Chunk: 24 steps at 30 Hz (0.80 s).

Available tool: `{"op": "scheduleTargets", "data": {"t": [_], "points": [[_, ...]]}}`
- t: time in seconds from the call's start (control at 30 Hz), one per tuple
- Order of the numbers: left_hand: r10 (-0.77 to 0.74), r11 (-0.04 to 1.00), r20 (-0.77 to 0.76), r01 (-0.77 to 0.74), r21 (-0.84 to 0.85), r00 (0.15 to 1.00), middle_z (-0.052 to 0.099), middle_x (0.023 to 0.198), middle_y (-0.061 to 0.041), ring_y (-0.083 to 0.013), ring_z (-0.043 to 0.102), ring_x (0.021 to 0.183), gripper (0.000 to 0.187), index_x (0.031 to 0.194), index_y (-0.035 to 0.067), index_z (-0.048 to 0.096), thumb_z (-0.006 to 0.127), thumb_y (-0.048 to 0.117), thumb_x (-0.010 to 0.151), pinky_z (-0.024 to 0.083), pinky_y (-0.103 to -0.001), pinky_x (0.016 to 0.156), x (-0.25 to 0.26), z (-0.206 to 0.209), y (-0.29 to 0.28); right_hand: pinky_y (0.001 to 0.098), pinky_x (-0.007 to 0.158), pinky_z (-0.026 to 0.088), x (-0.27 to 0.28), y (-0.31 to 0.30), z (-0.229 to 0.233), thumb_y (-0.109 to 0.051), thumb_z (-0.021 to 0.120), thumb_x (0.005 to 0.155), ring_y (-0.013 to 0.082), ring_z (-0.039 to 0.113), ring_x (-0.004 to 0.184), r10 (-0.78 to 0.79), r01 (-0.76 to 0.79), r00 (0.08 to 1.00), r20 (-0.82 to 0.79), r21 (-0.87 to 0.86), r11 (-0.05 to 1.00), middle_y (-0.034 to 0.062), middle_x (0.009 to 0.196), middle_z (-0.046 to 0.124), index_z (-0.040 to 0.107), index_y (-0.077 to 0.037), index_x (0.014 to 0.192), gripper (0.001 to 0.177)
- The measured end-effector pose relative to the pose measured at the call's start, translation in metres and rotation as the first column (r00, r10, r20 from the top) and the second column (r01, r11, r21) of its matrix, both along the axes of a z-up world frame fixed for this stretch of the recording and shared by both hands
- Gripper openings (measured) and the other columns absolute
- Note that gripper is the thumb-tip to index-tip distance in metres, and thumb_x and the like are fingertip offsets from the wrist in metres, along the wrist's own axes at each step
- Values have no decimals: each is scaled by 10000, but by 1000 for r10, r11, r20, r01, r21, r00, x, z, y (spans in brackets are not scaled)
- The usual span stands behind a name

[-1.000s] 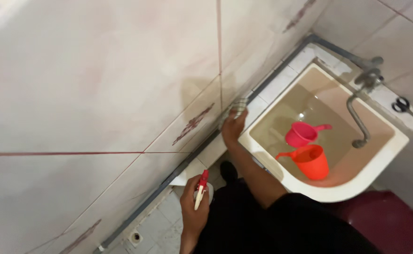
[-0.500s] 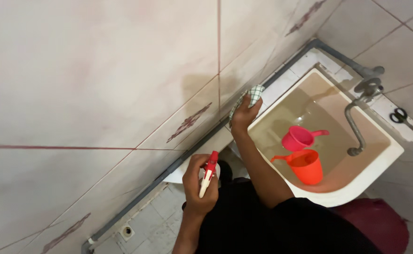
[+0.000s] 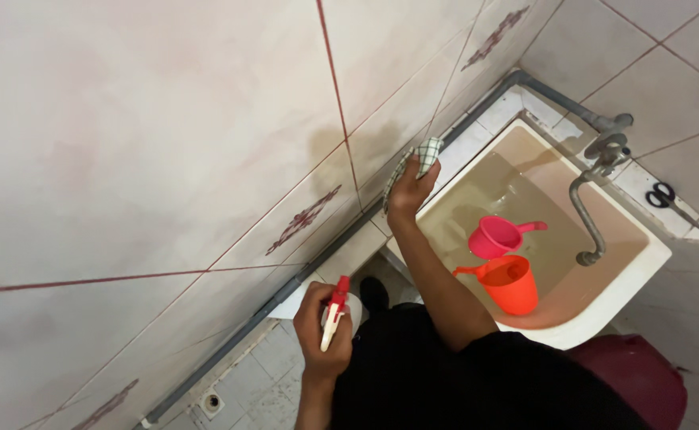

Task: The person wipes the tiled wall above a sink using a cloth while holding a spray bottle. They repeatedly rub the same area of the wall, moving the cloth in circular and back-and-forth motions.

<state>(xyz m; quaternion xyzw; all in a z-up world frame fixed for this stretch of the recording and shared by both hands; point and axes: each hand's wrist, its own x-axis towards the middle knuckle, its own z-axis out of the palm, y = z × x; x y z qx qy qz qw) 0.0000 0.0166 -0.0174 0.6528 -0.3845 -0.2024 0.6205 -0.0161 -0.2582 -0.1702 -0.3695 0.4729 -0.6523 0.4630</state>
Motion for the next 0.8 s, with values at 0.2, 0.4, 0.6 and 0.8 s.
{"op": "scheduleTargets", "data": {"t": [0.2,0.4,0.6,0.8], "points": [[113,992,13,-113,49,994,649,1010,-128,-201,646,892,302,1134,-31,633,595,-50,835,507,-301,806,0,-28,19,336,977,452,17,-15,40,-197,530,1085,196,537,1055,-65,63,994,-84,-27,998,103,1177,575,471,10,1335,330],[278,944,-102,-252,211,955,703,1019,-101,-178,672,943,295,1146,-26,645,596,-51,857,514,-299,868,0,-76,35,373,1107,374,59,43,89,-217,508,1092,255,465,1237,45,-94,991,-123,-433,897,179,1381,465,311,23,1495,508],[306,946,-115,-289,148,945,701,1043,-107,-180,676,975,291,1153,-30,646,576,-63,873,517,-303,905,-7,-69,15,395,1142,312,68,63,29,-277,467,1088,303,398,1318,13,-290,928,-373,-700,653,234,1464,372,231,60,1520,596],[231,965,-93,-216,150,969,687,1061,-105,-174,669,1007,282,1155,-36,641,572,-67,883,505,-294,921,-23,-51,-1,417,1178,251,43,25,-17,-337,425,1084,351,331,1400,142,-101,953,-268,160,982,288,1547,279,150,97,1545,690]]}}
